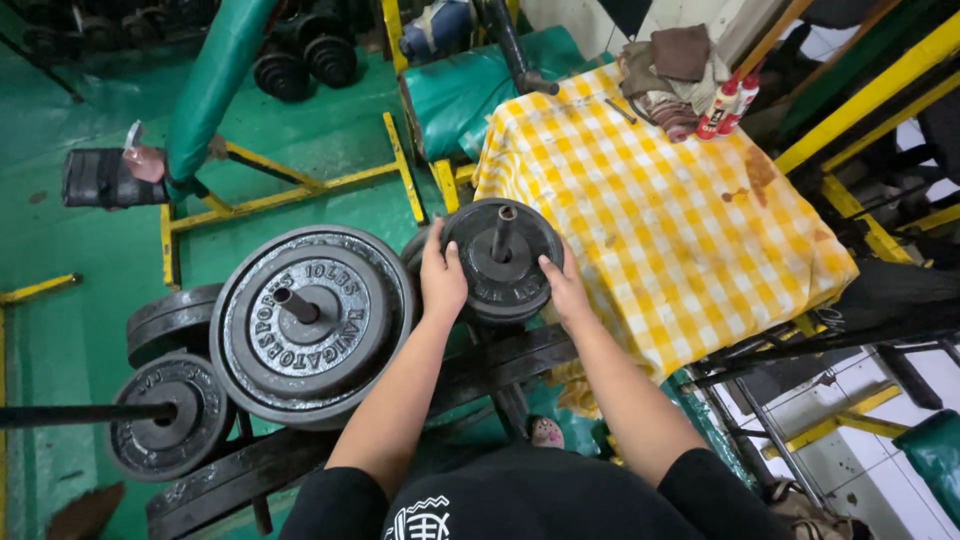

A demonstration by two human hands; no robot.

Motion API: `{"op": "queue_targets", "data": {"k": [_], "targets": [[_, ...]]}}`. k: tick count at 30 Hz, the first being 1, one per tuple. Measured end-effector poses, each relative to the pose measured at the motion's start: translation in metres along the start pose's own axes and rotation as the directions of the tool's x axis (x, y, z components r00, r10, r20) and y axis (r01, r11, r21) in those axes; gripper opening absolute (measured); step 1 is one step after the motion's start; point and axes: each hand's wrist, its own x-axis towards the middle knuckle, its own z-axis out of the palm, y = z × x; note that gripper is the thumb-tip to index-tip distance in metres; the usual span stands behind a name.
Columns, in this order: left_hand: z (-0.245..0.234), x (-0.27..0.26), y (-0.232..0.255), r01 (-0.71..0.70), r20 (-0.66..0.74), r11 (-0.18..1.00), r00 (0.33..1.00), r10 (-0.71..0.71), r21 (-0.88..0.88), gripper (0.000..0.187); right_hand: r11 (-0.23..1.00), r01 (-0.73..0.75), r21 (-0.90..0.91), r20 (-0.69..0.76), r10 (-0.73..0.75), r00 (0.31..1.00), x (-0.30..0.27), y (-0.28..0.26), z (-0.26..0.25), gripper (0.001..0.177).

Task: Moving and stacking barbell weight plates on various storage racks and benches in a gym.

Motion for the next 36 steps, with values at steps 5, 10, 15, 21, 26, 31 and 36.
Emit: {"op": "queue_targets", "data": {"k": [5,10,15,21,26,31,36], "targets": [[0.012,0.006,-0.024,0.296,-0.071,0.940,0.948,-0.311,-0.171,0.060,0.992,-0.101,0.072,-0.015,0.102,0.995,-0.001,0.002,0.002,0.063],[0.011,0.004,-0.014,0.279,-0.035,0.926,0.954,-0.297,-0.253,0.047,0.998,-0.052,0.041,-0.047,0.054,0.997,0.000,0.005,0.007,0.057],[0.017,0.006,-0.017,0.276,-0.071,0.898,0.946,-0.317,-0.343,0.042,0.999,-0.025,-0.032,-0.103,0.022,0.994,-0.001,-0.008,0.013,0.057],[0.019,0.021,-0.006,0.211,-0.138,0.961,0.962,-0.237,-0.176,0.041,0.989,-0.014,-0.145,-0.203,-0.016,0.979,0.013,-0.002,0.017,0.056],[0.005,0.026,0.026,0.144,-0.123,0.981,0.980,-0.159,-0.127,0.037,0.998,-0.069,-0.013,-0.207,0.065,0.976,-0.006,-0.052,0.026,0.051],[-0.002,0.020,0.078,0.184,-0.103,0.850,0.958,-0.267,-0.493,0.035,0.994,0.043,0.104,-0.193,-0.022,0.981,0.019,-0.099,0.023,0.051],[-0.021,0.024,0.147,0.064,-0.119,0.795,0.979,-0.168,-0.603,0.035,0.984,0.123,0.126,-0.189,-0.098,0.977,0.021,-0.182,0.031,0.054]]}}
